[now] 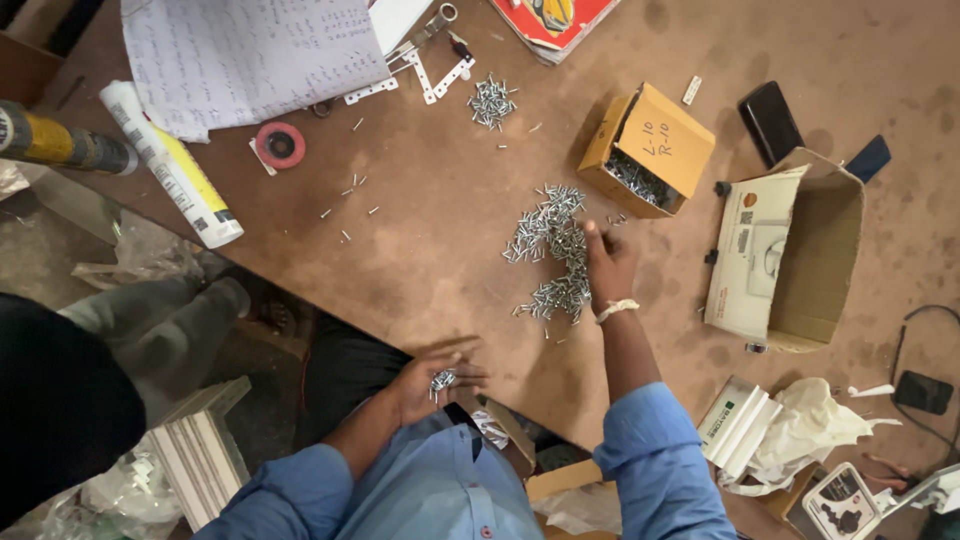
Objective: The person picks screws one at a time from a pile scattered on the workbench and places them into a labeled cardboard box, gathering loose screws from the table surface by hand throughout the clip.
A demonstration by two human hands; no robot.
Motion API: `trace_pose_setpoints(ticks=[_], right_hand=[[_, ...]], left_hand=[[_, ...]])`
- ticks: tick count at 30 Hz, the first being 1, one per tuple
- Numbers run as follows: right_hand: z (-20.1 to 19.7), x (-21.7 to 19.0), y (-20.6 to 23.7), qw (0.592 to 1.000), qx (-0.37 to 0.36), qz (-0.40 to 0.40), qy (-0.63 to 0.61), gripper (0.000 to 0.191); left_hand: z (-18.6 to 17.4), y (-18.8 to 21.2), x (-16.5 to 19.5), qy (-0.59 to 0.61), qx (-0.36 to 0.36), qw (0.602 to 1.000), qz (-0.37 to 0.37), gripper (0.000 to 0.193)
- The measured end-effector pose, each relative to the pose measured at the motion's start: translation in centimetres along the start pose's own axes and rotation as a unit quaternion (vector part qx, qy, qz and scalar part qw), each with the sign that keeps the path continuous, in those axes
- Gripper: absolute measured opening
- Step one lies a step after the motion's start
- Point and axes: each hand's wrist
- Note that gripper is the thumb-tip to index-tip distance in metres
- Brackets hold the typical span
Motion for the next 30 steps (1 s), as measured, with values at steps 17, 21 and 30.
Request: trace_pose_setpoints(ticks=[17,21,30], right_hand=[[4.5,-1.2,5.5,0.861,-0.208,-0.274,0.375,0.015],[2.7,0.0,5.8,0.894,-0.207,-0.25,0.308,0.017],[1.5,3.1,12.3,0.932,-0.327,0.128,0.087,0.017]], left_hand=[[-1.0,-0.6,-1.5,0.062,-0.104,0.993,0.005,0.054],[-0.8,-0.7,-1.3,0.073,-0.114,0.991,0.005,0.054],[-0.4,-0.9,-0.9,0.073,-0.066,0.995,-0.007,0.057]])
Point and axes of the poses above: each hand's wrist, its own y-axis away from the middle knuckle, its own z-axis out of the palm, x = y × z, and after that the axes turned 14 degrees about -y, right-handed
